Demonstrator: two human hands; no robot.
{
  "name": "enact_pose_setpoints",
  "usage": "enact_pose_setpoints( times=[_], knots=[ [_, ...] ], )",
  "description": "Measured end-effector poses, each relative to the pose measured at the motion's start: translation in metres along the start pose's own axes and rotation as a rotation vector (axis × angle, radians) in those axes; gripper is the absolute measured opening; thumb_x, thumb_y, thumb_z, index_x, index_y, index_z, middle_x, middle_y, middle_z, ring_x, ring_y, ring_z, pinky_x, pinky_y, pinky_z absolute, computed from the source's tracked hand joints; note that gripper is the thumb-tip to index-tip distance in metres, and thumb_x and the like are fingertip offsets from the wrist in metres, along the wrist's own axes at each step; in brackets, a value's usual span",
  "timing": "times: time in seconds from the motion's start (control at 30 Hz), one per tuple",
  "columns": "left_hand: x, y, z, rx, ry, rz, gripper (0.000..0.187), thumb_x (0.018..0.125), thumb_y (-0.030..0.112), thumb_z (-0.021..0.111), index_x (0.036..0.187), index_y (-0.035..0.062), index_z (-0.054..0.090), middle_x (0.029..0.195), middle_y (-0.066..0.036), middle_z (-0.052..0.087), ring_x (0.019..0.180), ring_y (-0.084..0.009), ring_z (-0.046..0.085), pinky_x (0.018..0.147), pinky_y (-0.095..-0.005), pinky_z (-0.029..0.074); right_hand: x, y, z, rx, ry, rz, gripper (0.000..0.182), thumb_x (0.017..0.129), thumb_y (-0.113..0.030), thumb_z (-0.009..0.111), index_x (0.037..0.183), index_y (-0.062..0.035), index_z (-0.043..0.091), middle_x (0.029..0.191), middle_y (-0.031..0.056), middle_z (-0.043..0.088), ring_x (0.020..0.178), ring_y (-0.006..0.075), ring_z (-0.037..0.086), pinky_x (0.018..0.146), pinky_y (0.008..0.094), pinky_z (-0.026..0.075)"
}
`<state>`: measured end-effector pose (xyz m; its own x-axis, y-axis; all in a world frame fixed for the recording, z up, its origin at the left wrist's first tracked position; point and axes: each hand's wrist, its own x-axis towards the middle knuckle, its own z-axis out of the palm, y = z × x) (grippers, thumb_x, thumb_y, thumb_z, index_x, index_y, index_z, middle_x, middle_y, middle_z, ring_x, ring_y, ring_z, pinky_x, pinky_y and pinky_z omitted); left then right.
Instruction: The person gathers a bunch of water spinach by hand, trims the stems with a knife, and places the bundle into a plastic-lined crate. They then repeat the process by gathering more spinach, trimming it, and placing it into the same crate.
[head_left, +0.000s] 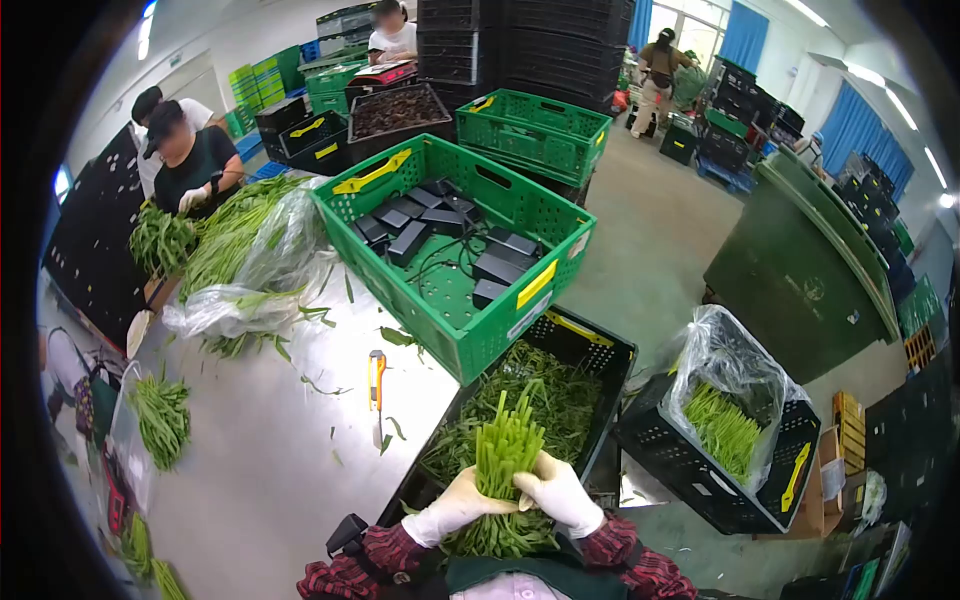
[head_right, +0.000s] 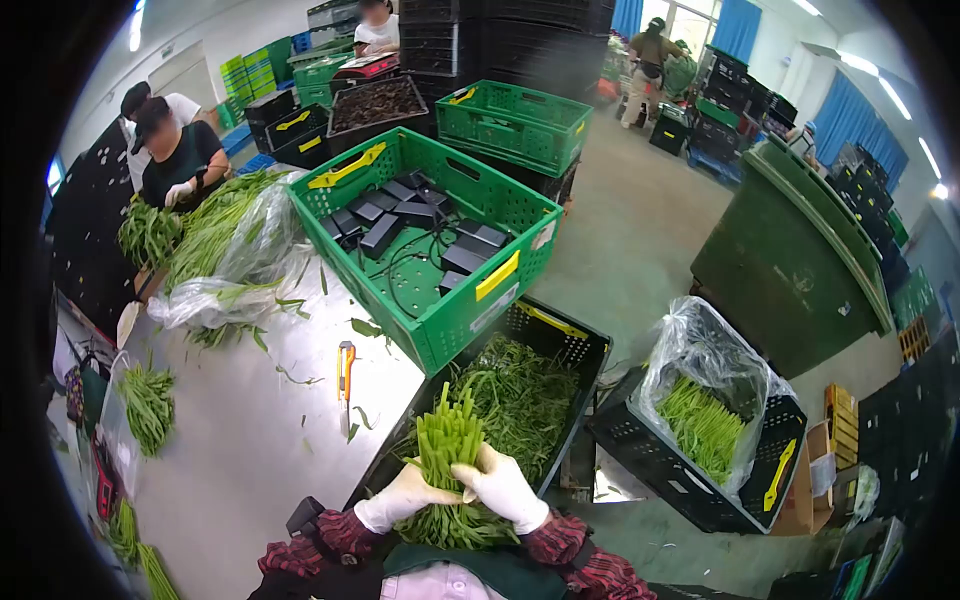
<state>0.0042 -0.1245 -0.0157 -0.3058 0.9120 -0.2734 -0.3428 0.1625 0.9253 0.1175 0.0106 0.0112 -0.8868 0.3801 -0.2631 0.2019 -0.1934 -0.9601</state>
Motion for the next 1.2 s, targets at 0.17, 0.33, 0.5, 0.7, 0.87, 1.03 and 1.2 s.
enact_pose_setpoints(
  times=[0.17, 0.33, 0.5, 0.7, 0.87, 1.03, 1.2],
  knots=[
    [0.001, 0.009, 0.022, 0.450, 0.285, 0.091, 0.070, 0.068, 0.022, 0.078, 0.129, 0.0038, 0.049, 0.109, -0.013, 0.065, 0.099, -0.0211, 0.063, 0.089, -0.0290, 0.047, 0.013, 0.001, -0.014, -0.543, 0.039, -0.632, 0.063, 0.067, -0.021, 0.083, 0.116, -0.0016, 0.050, 0.094, 0.0072, 0.062, 0.084, 0.0164, 0.060, 0.076, 0.0279, 0.050],
    [0.013, 0.015, 0.042, 0.609, 0.108, 0.045, 0.075, 0.066, 0.035, 0.082, 0.123, -0.0026, 0.052, 0.106, -0.016, 0.066, 0.096, -0.0212, 0.063, 0.088, -0.0321, 0.047, 0.004, -0.001, -0.007, 0.139, 0.394, -0.343, 0.029, 0.073, -0.005, 0.077, 0.094, -0.0011, 0.058, 0.086, 0.0034, 0.066, 0.076, 0.0105, 0.061, 0.072, 0.0257, 0.051],
    [0.040, 0.034, 0.056, 0.335, -0.075, -0.189, 0.063, 0.066, 0.026, 0.084, 0.115, -0.0037, 0.057, 0.102, -0.010, 0.065, 0.092, -0.0177, 0.060, 0.089, -0.0311, 0.045, 0.003, 0.011, -0.034, -0.013, 0.454, -0.385, 0.031, 0.068, -0.013, 0.080, 0.089, 0.0003, 0.062, 0.079, 0.0077, 0.067, 0.069, 0.0123, 0.063, 0.065, 0.0265, 0.051],
    [0.061, -0.014, 0.093, 0.007, 0.067, -0.078, 0.056, 0.069, 0.009, 0.080, 0.118, -0.0004, 0.055, 0.105, -0.006, 0.063, 0.098, -0.0129, 0.057, 0.090, -0.0280, 0.045, 0.005, -0.023, -0.092, -0.745, 0.073, -0.213, 0.055, 0.070, -0.040, 0.077, 0.105, -0.0006, 0.059, 0.088, 0.0149, 0.066, 0.081, 0.0297, 0.066, 0.074, 0.0326, 0.052],
    [0.069, -0.001, 0.093, -0.047, 0.088, -0.067, 0.053, 0.071, 0.007, 0.078, 0.118, 0.0024, 0.055, 0.109, -0.005, 0.062, 0.101, -0.0125, 0.057, 0.091, -0.0289, 0.044, 0.039, -0.076, -0.156, -0.615, 0.085, -0.584, 0.063, 0.070, -0.027, 0.071, 0.122, 0.0020, 0.048, 0.094, 0.0150, 0.052, 0.084, 0.0270, 0.057, 0.075, 0.0344, 0.048],
    [0.067, -0.003, 0.111, 0.028, 0.038, -0.026, 0.061, 0.070, 0.013, 0.081, 0.122, 0.0035, 0.052, 0.116, -0.005, 0.060, 0.108, -0.0143, 0.054, 0.098, -0.0293, 0.040, 0.066, -0.056, -0.130, -0.693, -0.612, -0.570, 0.046, 0.093, -0.041, 0.048, 0.092, 0.0018, 0.063, 0.082, 0.0177, 0.053, 0.078, 0.0318, 0.056, 0.071, 0.0381, 0.046],
    [0.048, -0.021, 0.104, -0.096, 0.163, -0.115, 0.059, 0.069, 0.010, 0.080, 0.122, 0.0016, 0.053, 0.113, -0.005, 0.062, 0.103, -0.0127, 0.057, 0.095, -0.0286, 0.042, 0.072, -0.039, -0.122, -0.637, -0.541, -0.648, 0.034, 0.094, -0.030, 0.049, 0.104, 0.0003, 0.060, 0.077, 0.0142, 0.059, 0.074, 0.0267, 0.060, 0.068, 0.0368, 0.048]
  ],
)
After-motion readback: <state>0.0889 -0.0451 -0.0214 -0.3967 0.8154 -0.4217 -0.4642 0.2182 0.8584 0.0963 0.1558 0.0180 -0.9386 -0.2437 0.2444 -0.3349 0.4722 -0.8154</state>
